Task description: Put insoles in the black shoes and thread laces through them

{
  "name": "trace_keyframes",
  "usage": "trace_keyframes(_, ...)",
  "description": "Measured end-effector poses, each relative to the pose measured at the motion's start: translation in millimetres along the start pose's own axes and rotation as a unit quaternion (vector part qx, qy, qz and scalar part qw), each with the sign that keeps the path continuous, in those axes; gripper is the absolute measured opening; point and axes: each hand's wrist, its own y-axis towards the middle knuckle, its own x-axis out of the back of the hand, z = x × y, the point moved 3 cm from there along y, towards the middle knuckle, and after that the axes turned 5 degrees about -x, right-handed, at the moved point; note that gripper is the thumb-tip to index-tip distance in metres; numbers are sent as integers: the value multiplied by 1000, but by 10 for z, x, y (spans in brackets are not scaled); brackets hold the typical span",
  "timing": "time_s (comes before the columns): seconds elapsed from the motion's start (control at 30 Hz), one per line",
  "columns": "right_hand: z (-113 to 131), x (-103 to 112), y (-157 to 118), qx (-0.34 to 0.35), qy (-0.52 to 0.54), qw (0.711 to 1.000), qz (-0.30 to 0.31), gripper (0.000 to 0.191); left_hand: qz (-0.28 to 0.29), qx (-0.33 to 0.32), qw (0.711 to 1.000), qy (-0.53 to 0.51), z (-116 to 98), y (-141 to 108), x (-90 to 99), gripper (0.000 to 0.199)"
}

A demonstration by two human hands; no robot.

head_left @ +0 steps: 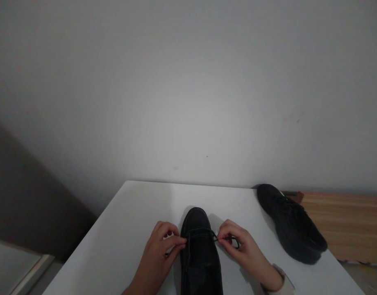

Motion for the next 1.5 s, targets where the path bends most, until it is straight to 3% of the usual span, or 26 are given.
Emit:
trace_keyframes(0.17, 26, -6, -7, -2, -11, 1000, -5, 18, 7, -19, 1000, -20, 0, 11, -8, 15)
trace_keyframes(0.6, 111, -15, -34, 24, -23, 999, -3, 16, 10, 48, 997, -58, -117, -27, 2, 18)
trace_keyframes(0.73, 124, -5, -30, 53, -92, 994, -35, 14, 48, 76, 995, -50, -240, -30, -27, 27)
trace_keyframes(0.93, 116, -120, -109, 5, -75, 996, -55, 17, 80, 76, 994, -1, -329, 11, -96, 26)
trace_keyframes(1.03, 215, -188, -177, -6, -73, 995, -63, 22, 115, 80, 989, 47, -368, 46, -141, 37)
trace_keyframes(1.13, 397, -208, -218, -4, -114, 993, -28, 27, 151, 96, 978, 102, -415, 77, -190, 41)
trace_keyframes(1.33, 748, -203, -142, -70, -258, 962, 62, 33, 188, 109, 961, 171, -463, 142, -237, 37)
trace_keyframes(1.5, 873, -326, 9, -97, -416, 898, 109, 39, 211, 108, 955, 181, -483, 191, -215, 35)
